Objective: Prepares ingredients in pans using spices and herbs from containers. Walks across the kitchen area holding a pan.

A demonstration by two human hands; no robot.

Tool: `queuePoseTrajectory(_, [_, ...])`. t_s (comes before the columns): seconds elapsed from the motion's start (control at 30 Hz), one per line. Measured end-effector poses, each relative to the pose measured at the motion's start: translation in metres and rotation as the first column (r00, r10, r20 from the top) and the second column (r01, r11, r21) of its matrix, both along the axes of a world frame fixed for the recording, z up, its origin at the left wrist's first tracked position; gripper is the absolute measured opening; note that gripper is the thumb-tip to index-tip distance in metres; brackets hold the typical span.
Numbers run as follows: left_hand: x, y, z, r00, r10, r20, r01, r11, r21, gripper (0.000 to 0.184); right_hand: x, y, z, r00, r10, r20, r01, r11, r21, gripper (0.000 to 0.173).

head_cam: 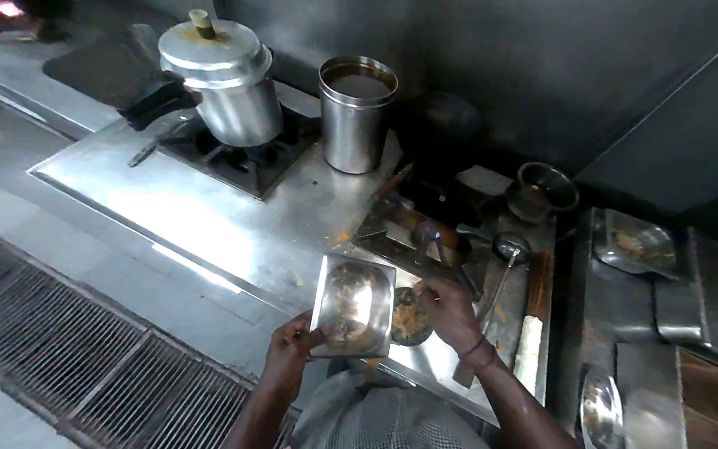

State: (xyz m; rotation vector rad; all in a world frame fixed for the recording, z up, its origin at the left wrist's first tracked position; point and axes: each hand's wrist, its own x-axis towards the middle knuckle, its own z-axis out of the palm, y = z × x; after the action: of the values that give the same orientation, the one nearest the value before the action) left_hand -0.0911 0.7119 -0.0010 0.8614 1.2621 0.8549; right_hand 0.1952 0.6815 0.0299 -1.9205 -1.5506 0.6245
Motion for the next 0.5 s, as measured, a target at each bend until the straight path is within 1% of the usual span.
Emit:
queuePoseTrajectory(0.07, [0.003, -0.001, -0.001, 0.998, -0.037, 0.046, 0.037, 0.999, 0.016, 0.008, -0.016, 0.006, 0.004, 0.986, 0.164, 0.022, -0.165, 0.983, 0.081, 0.015])
queuePoseTrajectory(0.1, [0.006, -0.001, 0.000, 0.996, -0.064, 0.064, 0.062, 0.998, 0.026, 0.009, -0.024, 0.011, 0.002, 0.971, 0.231, 0.059, -0.236, 0.967, 0.093, 0.018])
queuePoseTrajectory(0.17, [0.012, -0.002, 0.004, 0.988, -0.127, 0.088, 0.123, 0.991, 0.048, 0.007, -0.041, 0.022, -0.003, 0.940, 0.306, 0.155, -0.313, 0.949, 0.028, 0.028])
queuePoseTrajectory(0.2, [0.015, -0.002, 0.006, 0.982, -0.158, 0.106, 0.153, 0.987, 0.056, 0.005, -0.050, 0.026, -0.005, 0.927, 0.317, 0.202, -0.317, 0.948, -0.034, 0.034])
queuePoseTrajectory(0.27, [0.021, -0.002, 0.011, 0.968, -0.221, 0.122, 0.213, 0.974, 0.079, 0.010, -0.067, 0.027, -0.008, 0.895, 0.340, 0.289, -0.327, 0.940, -0.096, 0.046])
queuePoseTrajectory(0.3, [0.022, -0.001, 0.013, 0.964, -0.235, 0.123, 0.224, 0.970, 0.090, 0.009, -0.073, 0.023, -0.009, 0.868, 0.382, 0.316, -0.367, 0.924, -0.109, 0.045])
queuePoseTrajectory(0.33, [0.023, -0.001, 0.014, 0.964, -0.238, 0.123, 0.227, 0.969, 0.096, 0.009, -0.076, 0.018, -0.011, 0.838, 0.441, 0.322, -0.435, 0.895, -0.095, 0.035])
queuePoseTrajectory(0.37, [0.023, 0.000, 0.015, 0.965, -0.231, 0.122, 0.220, 0.971, 0.098, 0.009, -0.076, 0.012, -0.011, 0.794, 0.530, 0.299, -0.519, 0.846, -0.121, 0.024])
queuePoseTrajectory(0.4, [0.022, 0.000, 0.015, 0.968, -0.220, 0.119, 0.210, 0.973, 0.097, 0.007, -0.073, 0.008, -0.011, 0.737, 0.618, 0.274, -0.596, 0.785, -0.170, 0.021])
queuePoseTrajectory(0.43, [0.021, 0.001, 0.015, 0.971, -0.210, 0.118, 0.199, 0.975, 0.098, 0.007, -0.069, 0.005, -0.011, 0.680, 0.694, 0.239, -0.652, 0.720, -0.236, 0.023])
queuePoseTrajectory(0.47, [0.019, 0.001, 0.015, 0.972, -0.204, 0.116, 0.194, 0.976, 0.097, 0.007, -0.064, 0.003, -0.009, 0.647, 0.735, 0.204, -0.678, 0.676, -0.289, 0.026])
queuePoseTrajectory(0.5, [0.018, 0.002, 0.016, 0.973, -0.202, 0.112, 0.191, 0.977, 0.100, 0.007, -0.059, 0.002, -0.007, 0.656, 0.727, 0.201, -0.670, 0.684, -0.288, 0.027])
